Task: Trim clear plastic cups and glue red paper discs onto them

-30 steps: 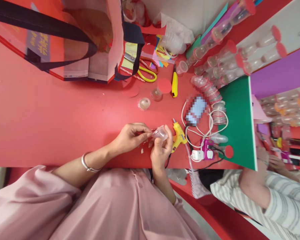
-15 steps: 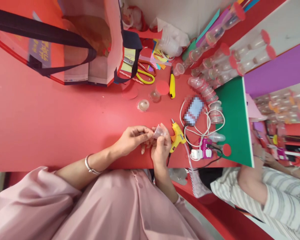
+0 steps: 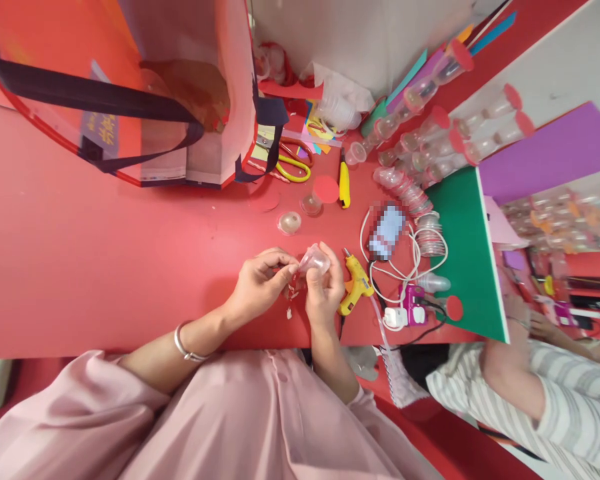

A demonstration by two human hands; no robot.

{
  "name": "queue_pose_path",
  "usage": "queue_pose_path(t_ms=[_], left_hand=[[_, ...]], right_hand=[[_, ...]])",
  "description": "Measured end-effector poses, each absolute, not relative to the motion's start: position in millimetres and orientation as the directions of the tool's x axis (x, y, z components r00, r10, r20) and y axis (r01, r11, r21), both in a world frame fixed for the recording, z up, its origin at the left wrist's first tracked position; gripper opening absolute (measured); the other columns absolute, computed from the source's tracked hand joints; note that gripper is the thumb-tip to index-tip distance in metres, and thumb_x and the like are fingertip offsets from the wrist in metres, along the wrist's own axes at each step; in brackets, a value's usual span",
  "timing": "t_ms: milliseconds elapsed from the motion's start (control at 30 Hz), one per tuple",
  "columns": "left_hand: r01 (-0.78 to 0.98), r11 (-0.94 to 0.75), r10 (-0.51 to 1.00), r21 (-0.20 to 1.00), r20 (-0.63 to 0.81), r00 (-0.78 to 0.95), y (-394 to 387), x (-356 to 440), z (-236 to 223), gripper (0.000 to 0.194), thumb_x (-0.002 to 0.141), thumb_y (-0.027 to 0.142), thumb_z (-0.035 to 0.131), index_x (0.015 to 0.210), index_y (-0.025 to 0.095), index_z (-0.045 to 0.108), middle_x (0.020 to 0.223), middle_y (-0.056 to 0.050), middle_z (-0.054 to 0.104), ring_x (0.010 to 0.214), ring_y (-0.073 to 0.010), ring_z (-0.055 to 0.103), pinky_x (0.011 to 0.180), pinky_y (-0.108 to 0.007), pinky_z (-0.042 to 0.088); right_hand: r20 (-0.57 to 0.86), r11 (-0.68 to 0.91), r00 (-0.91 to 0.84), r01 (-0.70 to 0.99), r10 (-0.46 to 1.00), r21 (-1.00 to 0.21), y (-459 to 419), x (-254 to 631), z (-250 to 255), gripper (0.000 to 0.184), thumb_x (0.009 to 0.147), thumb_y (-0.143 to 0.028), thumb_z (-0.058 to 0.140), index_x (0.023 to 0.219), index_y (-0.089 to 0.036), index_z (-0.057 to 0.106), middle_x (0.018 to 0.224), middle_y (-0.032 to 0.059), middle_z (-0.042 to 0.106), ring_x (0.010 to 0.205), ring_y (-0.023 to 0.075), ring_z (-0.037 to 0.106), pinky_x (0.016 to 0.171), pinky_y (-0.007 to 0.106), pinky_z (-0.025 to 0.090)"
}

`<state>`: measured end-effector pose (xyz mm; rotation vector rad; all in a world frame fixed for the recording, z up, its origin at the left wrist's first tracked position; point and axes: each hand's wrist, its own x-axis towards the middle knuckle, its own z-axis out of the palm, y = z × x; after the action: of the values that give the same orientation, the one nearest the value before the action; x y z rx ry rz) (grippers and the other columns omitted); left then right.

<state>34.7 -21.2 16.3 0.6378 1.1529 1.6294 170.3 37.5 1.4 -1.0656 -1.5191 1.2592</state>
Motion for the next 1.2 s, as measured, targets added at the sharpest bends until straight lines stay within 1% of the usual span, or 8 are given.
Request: queue_pose_path(t_ms=[100,233,400,600,733,900,1067,1200], left_hand=[[-0.446,-0.044,0.927,0.894,-0.13,-0.351,-21,36,17,0.026,0.091,0.039,0.076,0.086,0.014,0.07,0.079,-0.001,0.063,0.053,-0.0086,0.061,0.051,-0.022,0.054],[-0.659,0.041,0.958,0.751,-0.217,-0.188,-21,38,16,0.024,0.092,0.038,0.074,0.087,0.015,0.067,0.07,0.001,0.06,0.053,-0.0106,0.059,0.049,-0.023,0.053],[-0.717,0.086,0.959,0.692,-0.253,-0.13,-21,36,14,0.023,0.089,0.037,0.077,0.094,0.015,0.072,0.073,-0.001,0.065,0.061,-0.0127,0.062,0.055,-0.024,0.054],[-0.586,0.061,0.954,0.808,-0.219,-0.203,-20,36,16,0.025,0.087,0.038,0.08,0.088,0.014,0.073,0.073,-0.002,0.067,0.06,-0.012,0.062,0.058,-0.025,0.054],[-0.491,0.032,0.951,0.87,-0.178,-0.253,-21,36,16,0.023,0.089,0.038,0.077,0.089,0.015,0.073,0.073,-0.001,0.066,0.058,-0.0115,0.061,0.058,-0.025,0.054],[-0.238,-0.02,0.912,0.971,-0.08,-0.402,-22,36,16,0.022,0.09,0.036,0.075,0.086,0.015,0.072,0.084,-0.004,0.067,0.06,-0.0093,0.061,0.056,-0.022,0.052],[-0.51,0.037,0.945,0.859,-0.196,-0.262,-15,45,21,0.028,0.087,0.04,0.077,0.088,0.014,0.067,0.065,0.001,0.062,0.048,-0.0093,0.056,0.049,-0.022,0.049],[-0.623,0.09,0.954,0.777,-0.247,-0.171,-12,46,25,0.025,0.082,0.036,0.08,0.09,0.014,0.07,0.066,0.0,0.065,0.051,-0.0112,0.06,0.05,-0.023,0.05]], right_hand=[[0.068,0.083,-0.255,0.048,0.965,-0.995,36,168,-4,0.049,0.094,-0.05,0.07,0.136,-0.027,0.063,0.136,0.0114,0.069,0.121,0.027,0.07,0.103,0.046,0.058],[-0.03,-0.044,-0.302,-0.041,0.953,-0.998,38,168,-10,0.054,0.094,-0.06,0.065,0.136,-0.024,0.062,0.127,0.0126,0.073,0.112,0.027,0.073,0.095,0.046,0.061],[-0.025,-0.051,-0.299,-0.081,0.954,-0.995,40,169,-9,0.053,0.095,-0.059,0.065,0.135,-0.025,0.062,0.124,0.0112,0.074,0.11,0.0258,0.073,0.096,0.046,0.06],[0.0,-0.017,-0.299,-0.055,0.954,-0.998,39,171,-6,0.049,0.097,-0.056,0.063,0.135,-0.026,0.062,0.128,0.0107,0.072,0.113,0.0257,0.072,0.099,0.047,0.058],[0.036,0.033,-0.28,-0.015,0.959,-0.999,38,172,-6,0.048,0.097,-0.052,0.065,0.137,-0.026,0.062,0.131,0.0105,0.071,0.11,0.0239,0.072,0.096,0.043,0.059],[0.092,0.093,-0.28,-0.012,0.956,-0.996,37,171,-4,0.048,0.094,-0.047,0.071,0.137,-0.027,0.062,0.133,0.0102,0.071,0.115,0.0238,0.071,0.096,0.039,0.06],[0.027,-0.025,-0.306,-0.165,0.952,-0.986,41,171,-8,0.05,0.097,-0.053,0.066,0.138,-0.024,0.061,0.124,0.011,0.073,0.101,0.0223,0.074,0.081,0.035,0.064],[0.016,-0.086,-0.326,-0.295,0.945,-0.952,44,171,-9,0.05,0.097,-0.055,0.064,0.137,-0.025,0.061,0.12,0.0094,0.074,0.087,0.0187,0.074,0.067,0.03,0.062]])
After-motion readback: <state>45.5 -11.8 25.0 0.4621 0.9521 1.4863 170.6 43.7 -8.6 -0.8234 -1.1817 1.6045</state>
